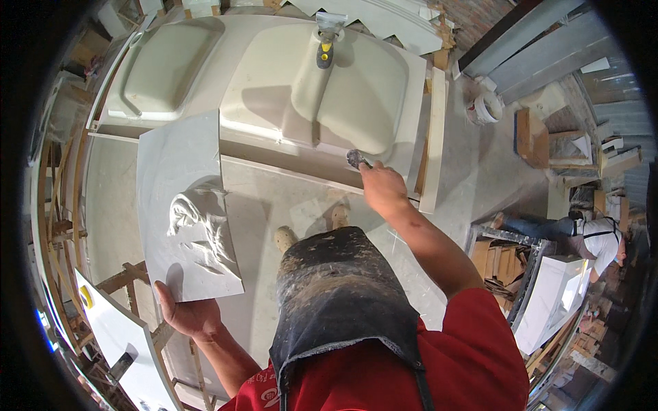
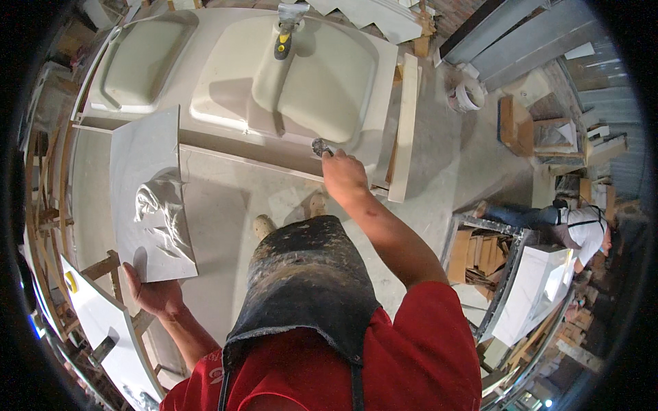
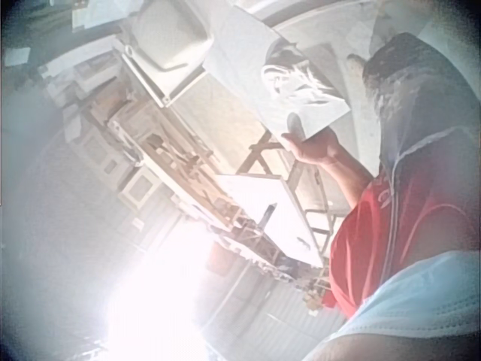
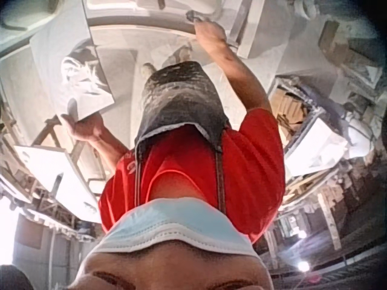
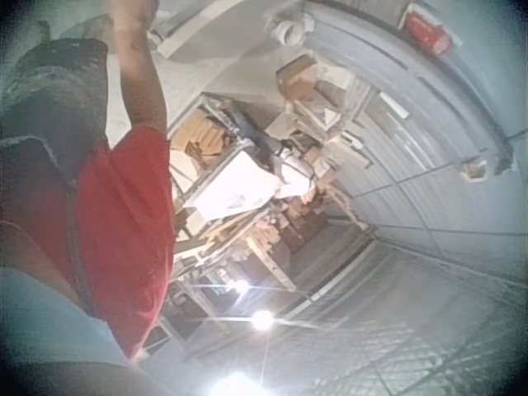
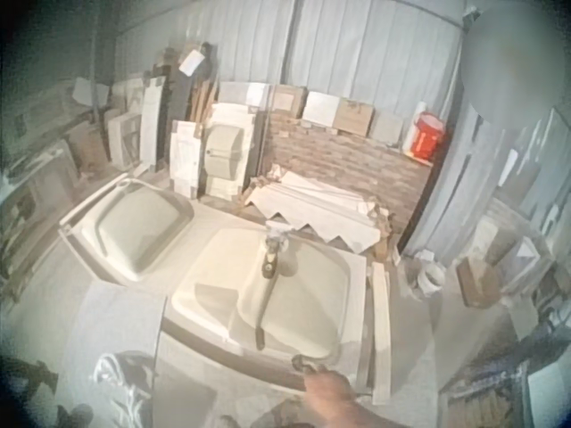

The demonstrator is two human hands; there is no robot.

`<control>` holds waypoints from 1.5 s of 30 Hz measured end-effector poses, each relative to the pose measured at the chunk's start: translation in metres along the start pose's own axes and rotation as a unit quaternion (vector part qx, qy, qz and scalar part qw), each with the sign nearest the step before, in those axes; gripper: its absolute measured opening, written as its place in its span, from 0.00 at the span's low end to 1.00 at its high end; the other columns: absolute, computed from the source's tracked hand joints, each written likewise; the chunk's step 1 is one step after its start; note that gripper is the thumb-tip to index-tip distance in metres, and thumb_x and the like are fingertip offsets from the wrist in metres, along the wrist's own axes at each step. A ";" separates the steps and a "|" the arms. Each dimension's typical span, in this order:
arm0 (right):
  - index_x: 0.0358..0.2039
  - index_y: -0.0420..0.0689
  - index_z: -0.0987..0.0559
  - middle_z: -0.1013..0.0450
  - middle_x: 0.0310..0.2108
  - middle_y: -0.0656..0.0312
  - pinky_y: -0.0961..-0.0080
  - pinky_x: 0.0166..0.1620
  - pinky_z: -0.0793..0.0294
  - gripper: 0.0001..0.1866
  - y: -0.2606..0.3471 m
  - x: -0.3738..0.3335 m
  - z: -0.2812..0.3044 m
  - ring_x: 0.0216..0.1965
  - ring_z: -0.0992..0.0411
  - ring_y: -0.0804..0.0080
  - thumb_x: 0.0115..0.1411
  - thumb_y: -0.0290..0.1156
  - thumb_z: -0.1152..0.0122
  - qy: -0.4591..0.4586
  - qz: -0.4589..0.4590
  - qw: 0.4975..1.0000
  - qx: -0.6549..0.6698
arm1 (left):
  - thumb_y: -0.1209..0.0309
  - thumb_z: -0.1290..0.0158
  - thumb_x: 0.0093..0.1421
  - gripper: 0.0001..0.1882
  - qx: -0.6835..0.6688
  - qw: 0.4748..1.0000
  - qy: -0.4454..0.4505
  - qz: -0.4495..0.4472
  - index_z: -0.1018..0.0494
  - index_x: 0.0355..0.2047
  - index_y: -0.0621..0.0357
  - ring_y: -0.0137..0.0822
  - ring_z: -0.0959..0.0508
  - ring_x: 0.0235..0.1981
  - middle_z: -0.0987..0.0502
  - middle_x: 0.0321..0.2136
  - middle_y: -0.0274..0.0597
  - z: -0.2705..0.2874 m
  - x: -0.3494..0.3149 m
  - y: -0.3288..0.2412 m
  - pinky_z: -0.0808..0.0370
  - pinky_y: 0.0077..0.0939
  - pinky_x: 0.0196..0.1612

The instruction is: The person scoops a white compound from a board and spreads it onto the edges of a white sink using a putty knife. The person then picks up a long white trim piece, scrapes it with the putty knife, and uses a file to smooth its edges.

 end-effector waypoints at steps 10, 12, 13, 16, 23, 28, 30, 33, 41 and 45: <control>0.59 0.50 0.23 0.21 0.42 0.51 0.63 0.43 0.21 0.22 -0.071 -0.068 0.048 0.39 0.21 0.57 0.63 0.28 0.43 -0.028 -0.025 0.987 0.157 | 0.56 0.50 0.71 0.26 -0.004 0.998 0.059 0.036 0.30 0.59 0.66 0.51 0.26 0.57 0.24 0.55 0.52 -0.038 -0.016 0.032 0.31 0.54 0.62; 0.58 0.48 0.22 0.20 0.39 0.53 0.67 0.42 0.21 0.20 -0.055 -0.082 0.087 0.37 0.21 0.62 0.65 0.32 0.40 -0.041 0.017 0.940 0.339 | 0.56 0.51 0.71 0.26 0.003 0.997 0.068 0.043 0.29 0.58 0.66 0.51 0.25 0.57 0.23 0.54 0.52 -0.048 -0.016 0.044 0.31 0.54 0.62; 0.58 0.47 0.22 0.20 0.38 0.55 0.70 0.41 0.22 0.21 -0.041 -0.087 0.095 0.36 0.21 0.66 0.65 0.32 0.38 -0.007 0.036 0.899 0.437 | 0.55 0.51 0.71 0.26 -0.012 0.997 0.059 0.048 0.28 0.57 0.66 0.51 0.26 0.58 0.24 0.55 0.53 -0.061 -0.018 0.055 0.30 0.54 0.62; 0.59 0.44 0.23 0.20 0.36 0.61 0.77 0.39 0.23 0.22 0.010 -0.104 0.129 0.34 0.24 0.77 0.65 0.31 0.37 0.080 0.124 0.755 0.639 | 0.55 0.51 0.71 0.27 -0.068 0.990 0.036 0.116 0.32 0.61 0.64 0.52 0.27 0.59 0.28 0.59 0.53 -0.085 -0.021 0.082 0.31 0.55 0.63; 0.58 0.40 0.23 0.21 0.43 0.56 0.76 0.45 0.24 0.21 0.061 -0.101 0.179 0.40 0.23 0.75 0.64 0.26 0.38 -0.060 0.260 0.763 0.589 | 0.58 0.53 0.72 0.30 -0.208 0.956 0.097 0.182 0.40 0.67 0.66 0.56 0.32 0.65 0.34 0.66 0.57 -0.126 -0.028 0.113 0.37 0.58 0.68; 0.58 0.40 0.23 0.20 0.39 0.58 0.77 0.42 0.24 0.21 0.064 -0.093 0.191 0.37 0.23 0.74 0.64 0.25 0.37 -0.149 0.274 0.770 0.556 | 0.59 0.54 0.72 0.31 -0.236 0.947 0.129 0.174 0.41 0.68 0.67 0.57 0.34 0.67 0.36 0.67 0.58 -0.134 -0.029 0.113 0.41 0.58 0.70; 0.57 0.41 0.22 0.20 0.42 0.52 0.71 0.45 0.23 0.21 0.065 -0.100 0.196 0.40 0.21 0.63 0.64 0.25 0.37 -0.153 0.279 0.802 0.505 | 0.58 0.53 0.72 0.31 -0.230 0.952 0.128 0.157 0.40 0.68 0.67 0.57 0.35 0.67 0.36 0.67 0.58 -0.133 -0.029 0.110 0.41 0.59 0.70; 0.57 0.43 0.22 0.21 0.37 0.47 0.64 0.39 0.24 0.20 0.062 -0.105 0.195 0.36 0.22 0.52 0.64 0.27 0.39 -0.128 0.271 0.832 0.466 | 0.58 0.53 0.72 0.31 -0.206 0.961 0.129 0.132 0.40 0.67 0.67 0.57 0.36 0.67 0.36 0.67 0.58 -0.128 -0.029 0.103 0.42 0.59 0.70; 0.57 0.44 0.23 0.21 0.39 0.47 0.62 0.42 0.23 0.21 0.049 -0.112 0.182 0.38 0.21 0.50 0.62 0.27 0.38 -0.124 0.244 0.861 0.428 | 0.58 0.54 0.72 0.32 -0.201 0.962 0.138 0.120 0.43 0.69 0.66 0.57 0.36 0.67 0.37 0.68 0.56 -0.118 -0.022 0.087 0.40 0.58 0.69; 0.59 0.43 0.25 0.22 0.44 0.44 0.62 0.45 0.22 0.25 0.028 -0.113 0.201 0.42 0.21 0.49 0.60 0.26 0.37 -0.187 0.164 0.846 0.471 | 0.58 0.55 0.73 0.30 -0.185 0.963 0.156 0.115 0.39 0.67 0.67 0.55 0.33 0.66 0.35 0.66 0.57 -0.128 -0.022 0.076 0.35 0.55 0.68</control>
Point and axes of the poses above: each hand's wrist, its own x-axis towards the middle knuckle, its own z-axis out of the back of the hand, y = z × x, the point moved 8 cm from there along x, towards the middle knuckle
